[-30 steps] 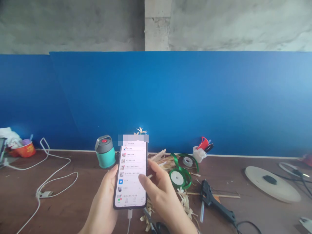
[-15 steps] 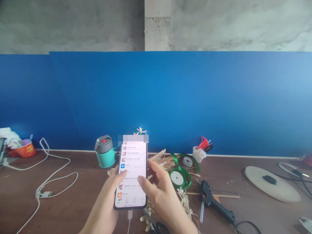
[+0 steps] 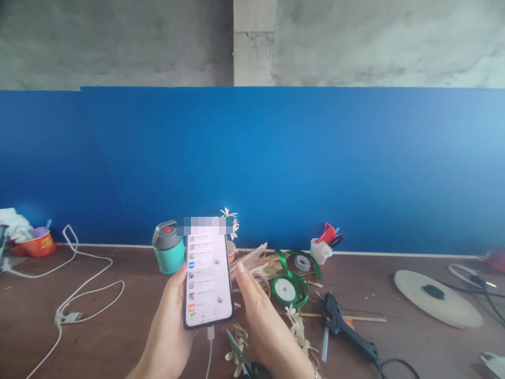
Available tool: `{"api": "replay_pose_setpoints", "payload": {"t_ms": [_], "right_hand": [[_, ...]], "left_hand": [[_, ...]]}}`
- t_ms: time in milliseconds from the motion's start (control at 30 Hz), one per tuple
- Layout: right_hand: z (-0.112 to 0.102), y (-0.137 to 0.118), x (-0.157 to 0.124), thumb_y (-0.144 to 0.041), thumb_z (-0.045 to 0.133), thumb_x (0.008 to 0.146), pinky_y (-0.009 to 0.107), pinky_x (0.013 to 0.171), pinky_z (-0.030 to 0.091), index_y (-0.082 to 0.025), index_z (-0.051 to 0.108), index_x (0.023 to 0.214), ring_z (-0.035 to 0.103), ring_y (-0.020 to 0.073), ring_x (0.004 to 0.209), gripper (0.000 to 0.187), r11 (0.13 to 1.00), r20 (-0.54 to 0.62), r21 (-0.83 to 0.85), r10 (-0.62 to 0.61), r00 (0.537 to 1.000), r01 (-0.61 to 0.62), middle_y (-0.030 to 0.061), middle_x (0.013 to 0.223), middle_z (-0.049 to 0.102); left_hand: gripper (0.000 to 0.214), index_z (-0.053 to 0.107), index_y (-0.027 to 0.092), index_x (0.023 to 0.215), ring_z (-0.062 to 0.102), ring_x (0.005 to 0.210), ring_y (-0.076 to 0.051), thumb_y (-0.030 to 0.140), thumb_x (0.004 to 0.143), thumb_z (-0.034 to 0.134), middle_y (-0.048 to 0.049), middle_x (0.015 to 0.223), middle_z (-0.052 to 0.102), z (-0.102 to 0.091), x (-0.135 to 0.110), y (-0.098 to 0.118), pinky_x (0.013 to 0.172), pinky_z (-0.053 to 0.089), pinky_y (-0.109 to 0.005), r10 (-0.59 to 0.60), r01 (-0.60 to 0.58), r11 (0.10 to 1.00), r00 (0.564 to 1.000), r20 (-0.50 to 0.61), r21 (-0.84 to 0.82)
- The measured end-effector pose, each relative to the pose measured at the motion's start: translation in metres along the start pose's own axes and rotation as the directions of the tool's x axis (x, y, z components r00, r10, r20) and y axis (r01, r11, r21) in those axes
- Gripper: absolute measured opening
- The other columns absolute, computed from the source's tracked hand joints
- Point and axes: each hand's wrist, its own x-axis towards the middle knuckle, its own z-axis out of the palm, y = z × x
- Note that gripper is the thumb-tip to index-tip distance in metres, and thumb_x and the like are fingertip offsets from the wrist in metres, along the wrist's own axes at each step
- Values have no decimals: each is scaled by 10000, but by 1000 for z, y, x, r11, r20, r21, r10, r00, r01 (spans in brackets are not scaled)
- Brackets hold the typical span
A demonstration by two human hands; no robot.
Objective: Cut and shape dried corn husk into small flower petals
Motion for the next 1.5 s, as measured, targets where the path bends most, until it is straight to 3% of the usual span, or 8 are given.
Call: {"api": "replay_pose_setpoints", "payload": {"t_ms": [233, 367, 433, 533, 700, 867, 1200, 1500], "right_hand": [[7, -4, 12, -669, 354, 883, 243, 449, 535, -117, 584, 1221, 704, 211, 684, 687, 870, 195, 398, 230, 953, -291, 157, 941, 736], [-14, -11, 15, -590, 418, 906, 171, 359, 463, -120, 586, 1227, 672, 148, 561, 594, 855, 180, 453, 189, 965, -252, 160, 966, 733], [-25, -18, 14, -582, 431, 905, 175, 378, 477, -121, 595, 1219, 678, 153, 593, 582, 873, 149, 447, 143, 978, -196, 167, 988, 728], [-38, -28, 11, -637, 417, 879, 199, 413, 503, -118, 623, 1182, 699, 200, 699, 635, 895, 91, 441, 35, 995, -72, 177, 1022, 719], [-45, -33, 10, -636, 432, 872, 216, 428, 507, -156, 584, 1247, 706, 254, 824, 628, 910, -28, 414, -19, 999, 29, 174, 1067, 708], [-40, -32, 12, -647, 469, 847, 222, 414, 501, -135, 576, 1253, 708, 269, 822, 662, 917, -44, 399, 7, 999, 11, 184, 1011, 725], [-29, -34, 5, -649, 394, 873, 269, 461, 544, -135, 619, 1194, 705, 288, 857, 646, 889, 66, 458, -33, 997, -1, 187, 1019, 722], [-2, -26, -5, -500, 388, 931, 332, 521, 565, -168, 532, 1300, 697, 294, 871, 517, 871, 138, 491, -61, 989, -15, 154, 1041, 720]], "left_hand": [[562, 612, 200, 1225, 631, 1063, -305, 586, 843, 467, -91, 1138, 701, -3, 8, 3, 862, 510, -396, -54, 25, 990, 975, 214, 139], [532, 662, 184, 1135, 560, 1162, -296, 585, 829, 492, -107, 1211, 659, -13, 34, 9, 937, 446, -381, 125, -219, 934, 940, 317, 283], [460, 679, 159, 1064, 570, 1144, -282, 517, 824, 521, -125, 1176, 669, -24, 62, 12, 918, 443, -361, 357, -390, 793, 920, 161, 469], [392, 673, 147, 1035, 625, 1012, -265, 433, 823, 510, -134, 1070, 693, -40, 110, 14, 848, 466, -356, 564, -467, 381, 801, 200, 798], [135, 727, 210, 769, 537, 1099, -285, 282, 658, 701, -84, 1009, 692, -34, 164, 3, 1008, 328, -374, 583, -463, 105, 746, 323, 880], [82, 723, 201, 673, 520, 1058, -330, 277, 654, 699, -101, 936, 689, -16, 186, -15, 900, 371, -392, 604, -352, -10, 744, 286, 936], [139, 735, 186, 756, 612, 992, -262, 300, 728, 660, -80, 948, 734, -4, 175, 7, 877, 423, -322, 611, -532, 127, 707, 356, 838], [186, 738, 166, 802, 653, 926, -274, 312, 688, 729, -83, 852, 741, -10, 138, 17, 842, 479, -334, 540, -564, 637, 813, 219, 526]]}}
